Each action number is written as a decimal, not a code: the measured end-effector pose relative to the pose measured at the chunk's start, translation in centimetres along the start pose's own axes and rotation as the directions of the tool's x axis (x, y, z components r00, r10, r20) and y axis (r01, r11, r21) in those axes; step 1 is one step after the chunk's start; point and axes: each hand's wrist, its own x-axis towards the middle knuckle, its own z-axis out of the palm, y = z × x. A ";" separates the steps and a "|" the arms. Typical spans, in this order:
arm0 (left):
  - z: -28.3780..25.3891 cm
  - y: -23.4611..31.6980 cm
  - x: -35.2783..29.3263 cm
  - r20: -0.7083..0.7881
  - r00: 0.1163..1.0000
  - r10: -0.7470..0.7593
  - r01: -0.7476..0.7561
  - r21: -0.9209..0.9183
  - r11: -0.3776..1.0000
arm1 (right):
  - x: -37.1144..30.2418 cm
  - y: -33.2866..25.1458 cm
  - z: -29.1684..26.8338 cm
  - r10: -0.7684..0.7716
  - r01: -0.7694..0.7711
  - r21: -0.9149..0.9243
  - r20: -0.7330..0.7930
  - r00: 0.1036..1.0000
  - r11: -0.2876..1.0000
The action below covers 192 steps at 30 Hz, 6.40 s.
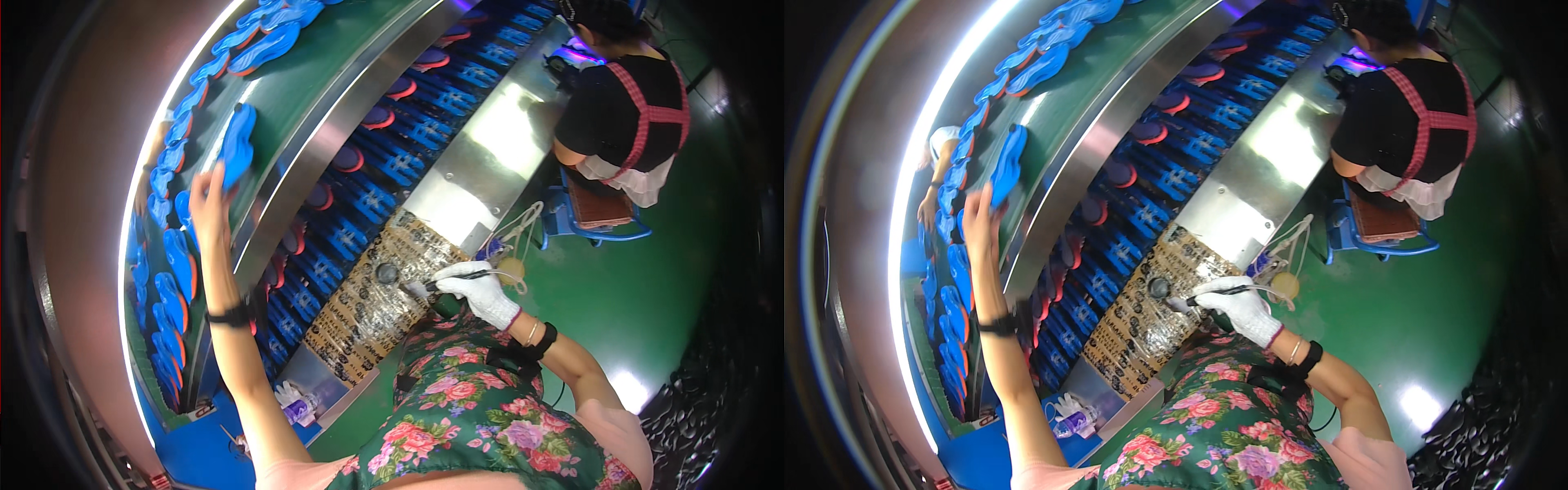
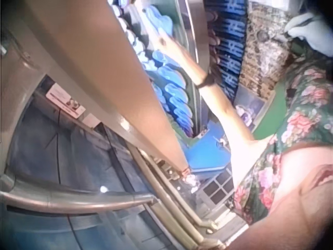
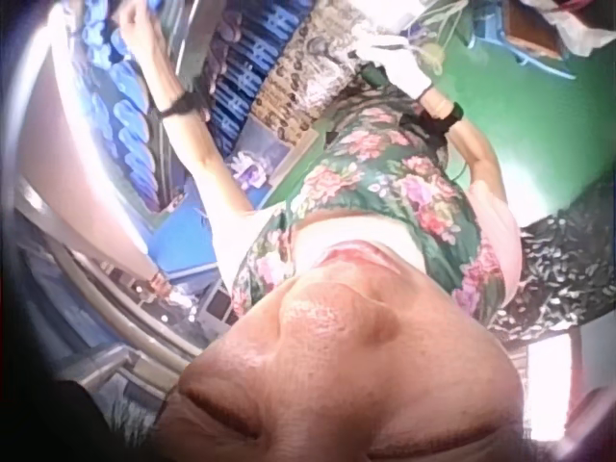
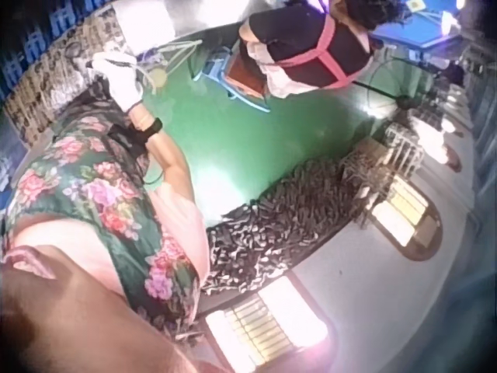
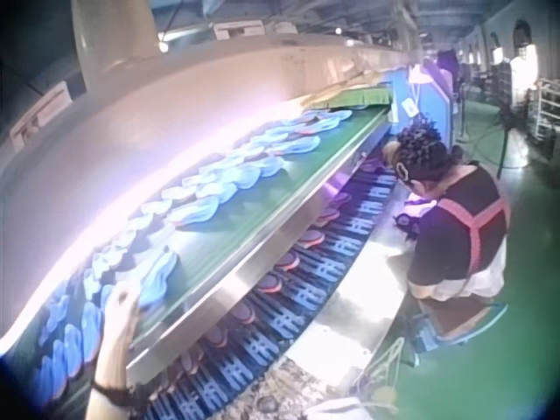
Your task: Applying adhesive to shoe soles using a brush.
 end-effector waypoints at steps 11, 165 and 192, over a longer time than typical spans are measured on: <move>2.9 -3.6 -21.4 -0.022 0.914 -0.404 0.318 -0.579 0.751 | -1.5 -3.8 0.4 -0.062 0.049 0.222 0.048 0.997 0.974; 14.1 -6.0 -33.3 0.552 0.801 -0.229 0.497 -0.828 -0.259 | -1.7 -11.1 3.8 -0.596 0.752 -0.446 0.461 0.657 0.485; 13.8 -7.3 -34.9 0.395 0.768 -0.504 0.516 -0.848 0.122 | 0.3 -12.0 7.0 -0.726 0.854 -0.354 0.457 0.514 0.382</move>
